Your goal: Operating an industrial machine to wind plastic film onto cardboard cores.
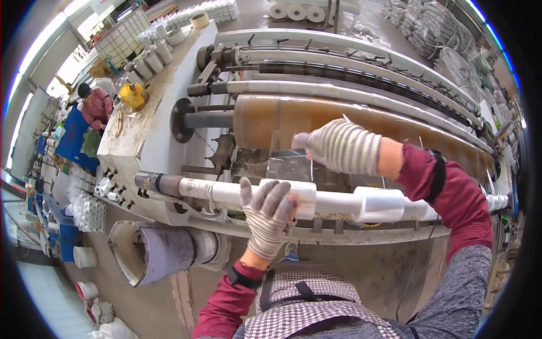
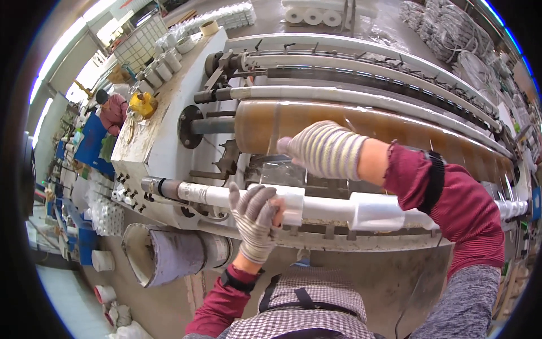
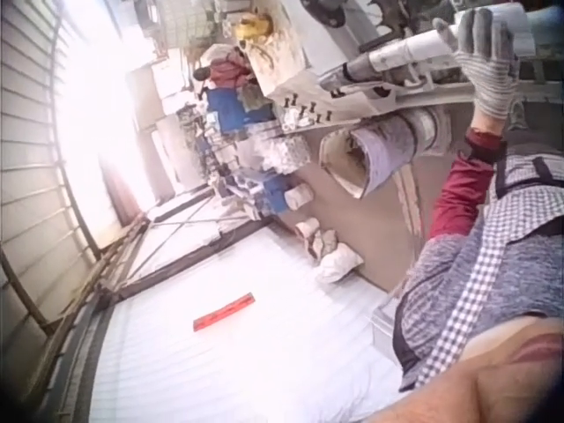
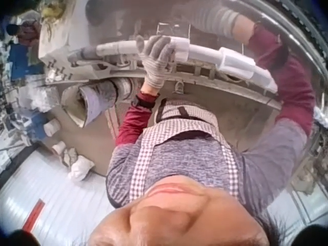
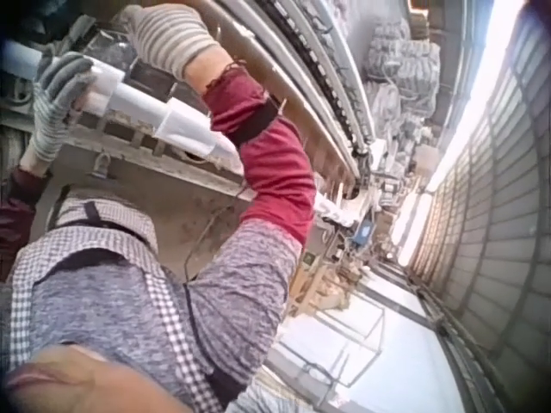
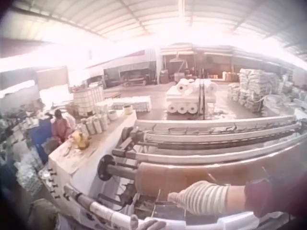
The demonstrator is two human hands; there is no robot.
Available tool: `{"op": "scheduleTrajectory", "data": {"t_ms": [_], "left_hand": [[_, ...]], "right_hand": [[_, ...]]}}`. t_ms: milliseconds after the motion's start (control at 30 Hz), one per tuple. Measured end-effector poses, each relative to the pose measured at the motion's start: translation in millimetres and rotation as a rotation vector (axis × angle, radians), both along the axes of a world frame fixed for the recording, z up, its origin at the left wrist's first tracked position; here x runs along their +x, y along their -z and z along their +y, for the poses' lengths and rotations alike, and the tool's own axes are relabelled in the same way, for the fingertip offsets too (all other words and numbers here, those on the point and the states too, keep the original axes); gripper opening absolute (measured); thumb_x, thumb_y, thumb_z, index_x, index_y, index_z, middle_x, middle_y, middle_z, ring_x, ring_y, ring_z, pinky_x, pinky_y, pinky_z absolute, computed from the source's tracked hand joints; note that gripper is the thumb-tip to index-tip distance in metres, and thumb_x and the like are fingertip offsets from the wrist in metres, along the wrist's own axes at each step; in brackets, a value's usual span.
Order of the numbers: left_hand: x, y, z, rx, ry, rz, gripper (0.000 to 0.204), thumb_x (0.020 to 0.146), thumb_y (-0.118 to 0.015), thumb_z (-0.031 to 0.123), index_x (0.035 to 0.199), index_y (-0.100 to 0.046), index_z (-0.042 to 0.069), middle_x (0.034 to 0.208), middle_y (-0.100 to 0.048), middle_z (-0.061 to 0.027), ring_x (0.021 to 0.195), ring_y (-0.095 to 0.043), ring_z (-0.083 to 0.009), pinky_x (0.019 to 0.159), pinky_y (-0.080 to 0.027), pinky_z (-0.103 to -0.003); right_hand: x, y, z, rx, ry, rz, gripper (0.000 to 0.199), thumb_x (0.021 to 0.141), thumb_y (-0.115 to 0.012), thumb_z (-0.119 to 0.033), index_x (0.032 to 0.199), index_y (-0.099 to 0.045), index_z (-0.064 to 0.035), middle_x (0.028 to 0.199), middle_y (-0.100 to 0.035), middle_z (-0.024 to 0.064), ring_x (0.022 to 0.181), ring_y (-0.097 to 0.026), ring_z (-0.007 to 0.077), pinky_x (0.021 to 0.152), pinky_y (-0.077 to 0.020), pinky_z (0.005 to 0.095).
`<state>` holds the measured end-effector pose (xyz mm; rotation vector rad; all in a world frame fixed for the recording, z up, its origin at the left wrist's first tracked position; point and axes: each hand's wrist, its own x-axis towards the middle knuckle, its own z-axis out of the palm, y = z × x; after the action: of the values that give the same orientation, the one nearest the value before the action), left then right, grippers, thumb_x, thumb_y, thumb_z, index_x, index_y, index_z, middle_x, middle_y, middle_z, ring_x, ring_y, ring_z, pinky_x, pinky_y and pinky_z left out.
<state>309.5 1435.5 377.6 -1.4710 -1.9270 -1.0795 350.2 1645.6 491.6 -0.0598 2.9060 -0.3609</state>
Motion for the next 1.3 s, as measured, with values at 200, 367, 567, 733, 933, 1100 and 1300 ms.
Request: {"op": "scheduleTrajectory", "data": {"t_ms": [200, 367, 567, 733, 933, 1100, 1300], "left_hand": [[-7, -5, 11, 0.016, 0.066, -0.11, 0.032, 0.058, -0.065, 0.017, 0.087, -0.061, 0.005, 0.096, -0.063, -0.0119, 0.092, -0.06, -0.0304, 0.089, -0.045, -0.048], [2, -7, 7, 0.118, -0.037, -0.167, 0.009, 0.075, -0.062, 0.007, 0.075, -0.053, 0.01, 0.087, -0.064, -0.0061, 0.08, -0.063, -0.0251, 0.086, -0.046, -0.047], [12, -14, 19, 0.106, -0.079, -0.114, 0.007, 0.073, -0.063, 0.008, 0.075, -0.056, 0.009, 0.084, -0.064, -0.006, 0.081, -0.062, -0.0253, 0.085, -0.046, -0.047], [16, 3, 34, 0.114, -0.16, -0.097, 0.004, 0.074, -0.057, 0.007, 0.075, -0.054, 0.009, 0.082, -0.064, -0.006, 0.078, -0.061, -0.0268, 0.078, -0.049, -0.04], [69, -16, 23, -0.079, -0.605, -0.033, 0.014, 0.085, -0.05, 0.0, 0.096, -0.057, 0.004, 0.1, -0.06, -0.0137, 0.096, -0.057, -0.032, 0.089, -0.043, -0.049], [255, -7, 104, -0.092, -0.204, -0.087, 0.023, 0.085, -0.062, 0.022, 0.104, -0.061, 0.01, 0.113, -0.061, -0.0133, 0.109, -0.056, -0.03, 0.108, -0.025, -0.055], [362, 10, 231, -0.259, -0.07, 0.0, 0.042, 0.084, -0.058, 0.045, 0.118, -0.053, 0.021, 0.126, -0.051, -0.0034, 0.117, -0.047, -0.025, 0.11, -0.011, -0.06]], "right_hand": [[-47, 45, -32, 0.122, -0.271, -0.108, 0.017, 0.085, -0.051, -0.02, 0.095, -0.061, -0.0104, 0.074, -0.064, 0.0153, 0.073, -0.066, 0.0344, 0.063, -0.0524, 0.0439], [-14, 55, -9, 0.113, -0.456, -0.249, 0.015, 0.08, -0.055, -0.014, 0.093, -0.063, -0.0119, 0.076, -0.065, 0.0129, 0.073, -0.065, 0.0339, 0.063, -0.0509, 0.0439], [67, 51, 60, 0.092, -0.319, -0.348, 0.025, 0.082, -0.054, -0.015, 0.104, -0.064, -0.0135, 0.082, -0.067, 0.0093, 0.076, -0.066, 0.0304, 0.064, -0.0515, 0.0399], [140, 31, 99, 0.166, -0.426, -0.469, 0.022, 0.082, -0.054, -0.021, 0.099, -0.067, -0.014, 0.082, -0.068, 0.0078, 0.078, -0.066, 0.0285, 0.069, -0.0522, 0.0396], [242, -19, 179, -0.102, -0.237, 0.235, 0.017, 0.087, -0.052, -0.013, 0.098, -0.064, -0.0076, 0.08, -0.066, 0.0145, 0.074, -0.064, 0.033, 0.067, -0.0517, 0.0401], [305, -15, 229, 0.034, -0.019, 0.087, 0.015, 0.084, -0.056, -0.011, 0.098, -0.063, -0.0062, 0.084, -0.065, 0.0156, 0.074, -0.065, 0.0328, 0.069, -0.0515, 0.0405], [280, 59, 195, 0.077, -0.217, -0.121, 0.023, 0.08, -0.059, -0.014, 0.102, -0.064, -0.0101, 0.082, -0.066, 0.0129, 0.072, -0.065, 0.0334, 0.065, -0.0523, 0.0418]]}}
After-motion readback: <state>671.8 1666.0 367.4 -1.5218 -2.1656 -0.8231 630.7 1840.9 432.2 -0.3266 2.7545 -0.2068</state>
